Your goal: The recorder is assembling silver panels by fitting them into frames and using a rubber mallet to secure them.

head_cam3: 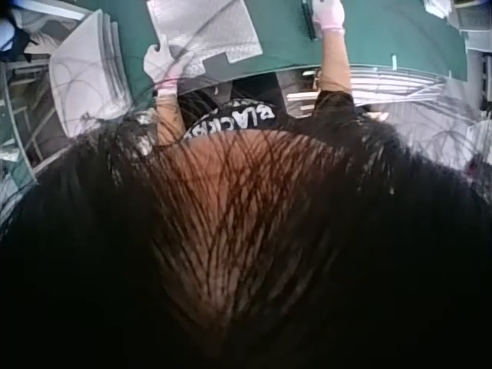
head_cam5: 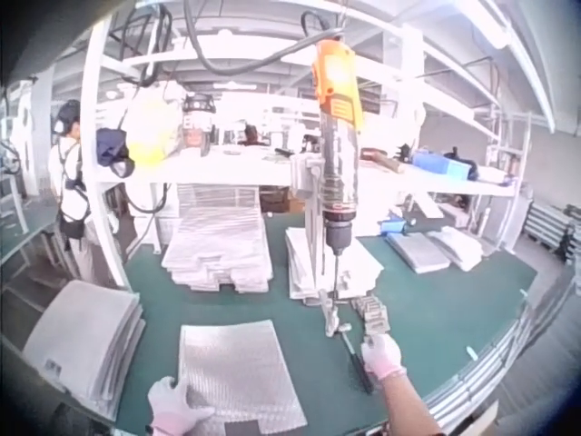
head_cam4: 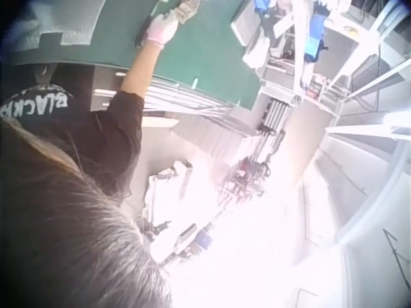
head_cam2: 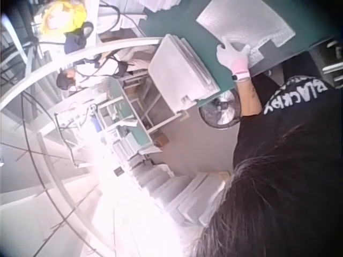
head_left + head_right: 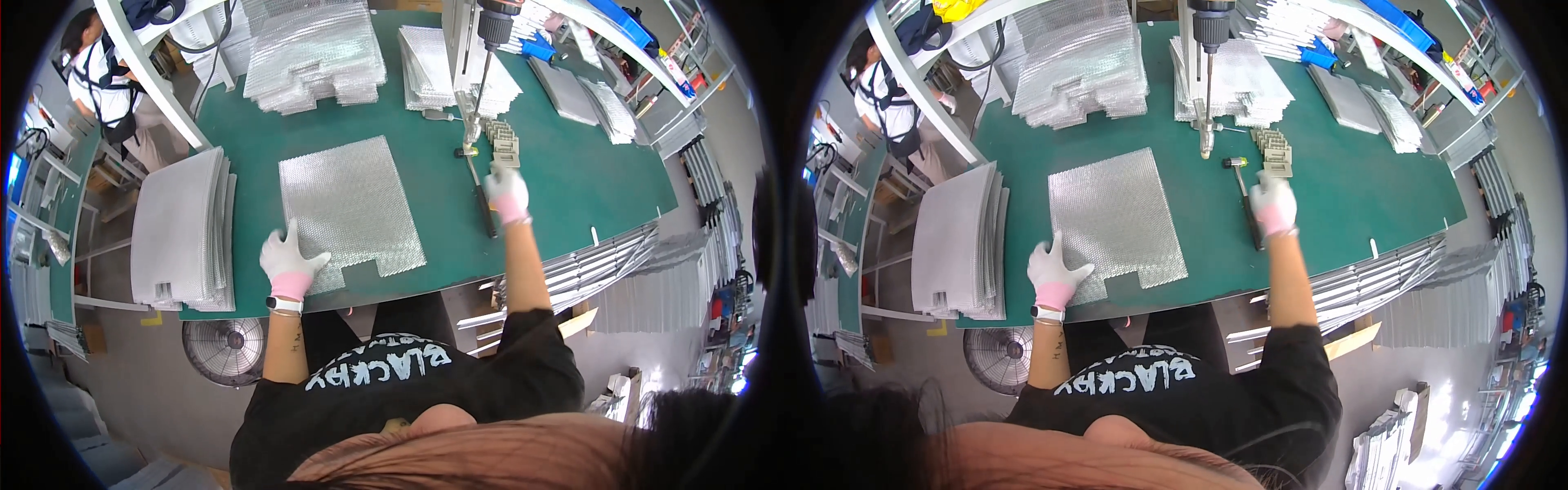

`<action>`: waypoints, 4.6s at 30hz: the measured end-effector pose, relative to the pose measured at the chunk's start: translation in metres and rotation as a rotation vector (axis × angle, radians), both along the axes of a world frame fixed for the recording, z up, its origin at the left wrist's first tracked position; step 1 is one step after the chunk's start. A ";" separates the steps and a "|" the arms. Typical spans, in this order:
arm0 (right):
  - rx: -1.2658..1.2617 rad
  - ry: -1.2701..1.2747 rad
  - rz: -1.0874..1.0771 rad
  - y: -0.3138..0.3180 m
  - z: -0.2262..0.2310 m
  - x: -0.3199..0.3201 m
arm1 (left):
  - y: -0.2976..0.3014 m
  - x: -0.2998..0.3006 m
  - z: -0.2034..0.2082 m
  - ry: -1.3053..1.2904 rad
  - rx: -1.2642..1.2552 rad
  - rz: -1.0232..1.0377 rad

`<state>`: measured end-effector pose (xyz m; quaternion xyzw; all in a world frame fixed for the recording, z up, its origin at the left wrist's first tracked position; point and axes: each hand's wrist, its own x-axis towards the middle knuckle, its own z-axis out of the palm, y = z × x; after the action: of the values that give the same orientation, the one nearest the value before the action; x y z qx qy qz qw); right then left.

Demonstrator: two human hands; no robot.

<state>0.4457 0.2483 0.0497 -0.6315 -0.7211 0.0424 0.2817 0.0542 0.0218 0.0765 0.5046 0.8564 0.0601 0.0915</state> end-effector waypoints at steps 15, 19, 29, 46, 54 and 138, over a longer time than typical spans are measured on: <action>0.522 -0.060 0.156 -0.047 0.005 0.039 | -0.084 0.037 -0.008 0.104 0.481 -0.275; -0.157 0.492 0.459 -0.217 0.019 -0.046 | -0.167 0.043 -0.088 -0.896 0.363 -0.558; -1.432 1.912 0.545 -0.323 -0.149 -0.131 | -0.132 0.087 -0.116 -1.896 0.463 0.420; -1.171 1.078 0.368 -0.311 -0.101 -0.140 | -0.141 0.093 -0.133 -1.741 0.276 0.251; -0.912 1.231 0.135 -0.301 -0.099 -0.133 | -0.141 0.078 -0.119 -1.720 0.178 0.180; -0.642 1.816 -0.747 -0.373 -0.272 0.158 | -0.100 0.138 -0.103 -0.977 -0.032 -1.201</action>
<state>0.6037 -0.1247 -0.2224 -0.5906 0.0505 0.6035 0.5334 0.1921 -0.0778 -0.0265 0.7972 0.2991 0.2038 0.4831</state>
